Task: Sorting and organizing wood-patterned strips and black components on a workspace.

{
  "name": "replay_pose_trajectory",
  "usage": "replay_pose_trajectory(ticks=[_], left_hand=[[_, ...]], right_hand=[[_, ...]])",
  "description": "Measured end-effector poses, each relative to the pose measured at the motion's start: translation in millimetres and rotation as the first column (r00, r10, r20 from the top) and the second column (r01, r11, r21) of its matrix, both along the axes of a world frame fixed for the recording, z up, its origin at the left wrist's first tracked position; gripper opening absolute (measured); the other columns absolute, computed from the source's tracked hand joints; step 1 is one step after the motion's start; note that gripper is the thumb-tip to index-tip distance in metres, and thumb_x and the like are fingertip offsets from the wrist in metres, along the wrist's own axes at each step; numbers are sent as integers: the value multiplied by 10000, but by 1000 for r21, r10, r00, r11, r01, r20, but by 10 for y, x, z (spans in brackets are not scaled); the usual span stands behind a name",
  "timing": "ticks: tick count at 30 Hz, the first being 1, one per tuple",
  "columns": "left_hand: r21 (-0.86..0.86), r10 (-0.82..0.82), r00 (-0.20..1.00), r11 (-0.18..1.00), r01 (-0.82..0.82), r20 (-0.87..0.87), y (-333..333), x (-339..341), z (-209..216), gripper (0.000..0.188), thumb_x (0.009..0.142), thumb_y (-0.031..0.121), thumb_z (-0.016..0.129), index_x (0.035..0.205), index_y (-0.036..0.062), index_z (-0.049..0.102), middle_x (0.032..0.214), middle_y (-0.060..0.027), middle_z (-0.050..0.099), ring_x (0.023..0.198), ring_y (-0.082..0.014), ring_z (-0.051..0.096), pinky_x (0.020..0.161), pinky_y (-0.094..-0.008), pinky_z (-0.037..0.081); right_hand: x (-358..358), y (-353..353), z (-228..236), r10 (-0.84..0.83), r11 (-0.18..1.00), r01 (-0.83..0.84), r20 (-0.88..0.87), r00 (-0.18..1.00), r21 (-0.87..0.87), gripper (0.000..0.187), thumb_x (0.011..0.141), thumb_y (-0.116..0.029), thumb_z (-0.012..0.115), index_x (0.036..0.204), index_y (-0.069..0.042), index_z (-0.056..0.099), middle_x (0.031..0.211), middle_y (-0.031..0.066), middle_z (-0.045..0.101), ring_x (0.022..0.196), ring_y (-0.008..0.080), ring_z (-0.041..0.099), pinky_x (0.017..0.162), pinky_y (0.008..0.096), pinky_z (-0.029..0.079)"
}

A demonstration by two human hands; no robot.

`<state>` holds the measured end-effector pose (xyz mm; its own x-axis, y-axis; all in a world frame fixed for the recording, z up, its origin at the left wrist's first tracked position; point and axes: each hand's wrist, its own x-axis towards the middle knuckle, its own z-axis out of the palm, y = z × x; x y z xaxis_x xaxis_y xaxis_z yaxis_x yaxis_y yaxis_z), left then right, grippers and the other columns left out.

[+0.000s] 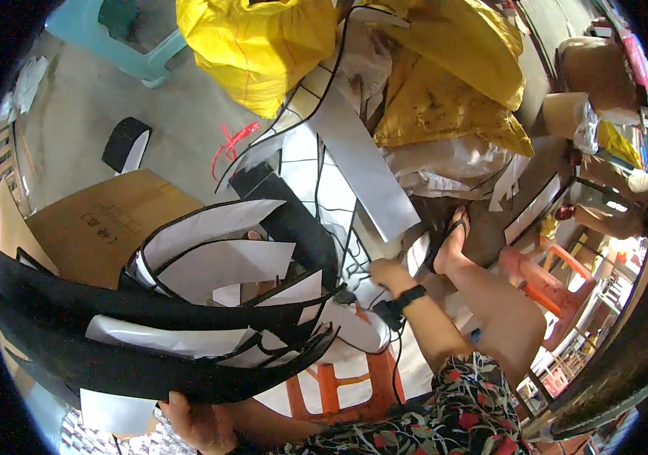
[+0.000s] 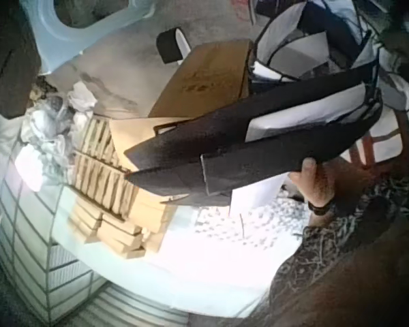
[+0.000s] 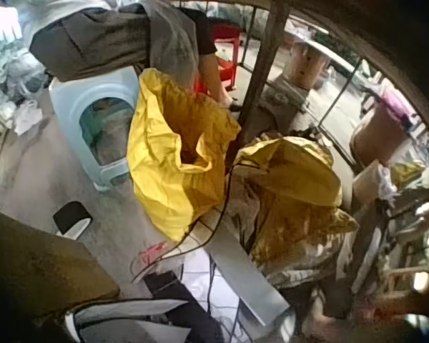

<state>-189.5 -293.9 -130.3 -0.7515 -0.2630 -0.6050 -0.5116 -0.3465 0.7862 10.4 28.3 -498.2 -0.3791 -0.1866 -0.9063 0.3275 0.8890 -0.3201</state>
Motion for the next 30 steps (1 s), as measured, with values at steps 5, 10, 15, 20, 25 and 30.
replay_pose_trajectory(ticks=[5, 10, 15, 20, 25, 30], left_hand=[[-52, -88, 995, 995, 90, 36, -114, 23, 6, 398, 837, 168, 553, 1185, -1, 459, 1127, -130, 556, 989, -247, 544, 887, -370, 421], [-112, -113, 987, 986, 126, 117, -145, 57, 30, 403, 862, 199, 523, 1214, 25, 434, 1168, -121, 529, 1046, -240, 514, 909, -377, 404], [-143, -135, 985, 978, 151, 110, -300, 142, -9, 397, 861, 167, 482, 1234, 44, 424, 1189, -112, 517, 1056, -237, 508, 924, -383, 400], [-110, -28, 983, 993, 49, 180, -313, 140, 7, 464, 818, 135, 522, 1253, 26, 403, 1220, -122, 494, 1076, -254, 498, 935, -396, 394], [-106, -59, 996, 992, 66, 68, -197, 52, -11, 466, 802, 140, 554, 1233, 12, 432, 1198, -138, 511, 1079, -268, 499, 952, -403, 378], [-44, -3, 994, 999, 8, 113, -216, 86, -8, 432, 805, 132, 577, 1205, 10, 467, 1153, -129, 543, 1058, -254, 511, 948, -399, 381]], right_hand=[[-667, -823, 1034, -238, 942, 202, -107, 965, -268, 108, 675, -110, 553, 738, -40, 606, 787, 178, 594, 772, 342, 590, 631, 411, 463], [-955, -689, 545, -293, 956, 259, -468, 834, -136, 192, 654, -122, 616, 831, -47, 630, 851, 166, 574, 851, 325, 540, 727, 392, 440], [-1581, -530, 700, -381, 907, 388, -709, 593, -163, 128, 706, -73, 618, 818, -21, 651, 938, 184, 543, 946, 355, 501, 833, 393, 424], [-1890, -662, 920, -181, 890, 414, -683, 708, 192, 106, 698, -71, 585, 792, -41, 624, 1028, 172, 519, 1007, 328, 483, 880, 408, 392], [-2049, -706, 1084, 1, 891, 402, -885, 466, 212, 81, 722, -87, 547, 761, -49, 607, 1156, 118, 500, 1196, 310, 374, 988, 509, 277], [-2101, -684, 934, -189, 971, -28, -830, 524, -238, 97, 723, -24, 561, 818, -45, 560, 1026, 88, 578, 1051, 275, 521, 970, 476, 326]])
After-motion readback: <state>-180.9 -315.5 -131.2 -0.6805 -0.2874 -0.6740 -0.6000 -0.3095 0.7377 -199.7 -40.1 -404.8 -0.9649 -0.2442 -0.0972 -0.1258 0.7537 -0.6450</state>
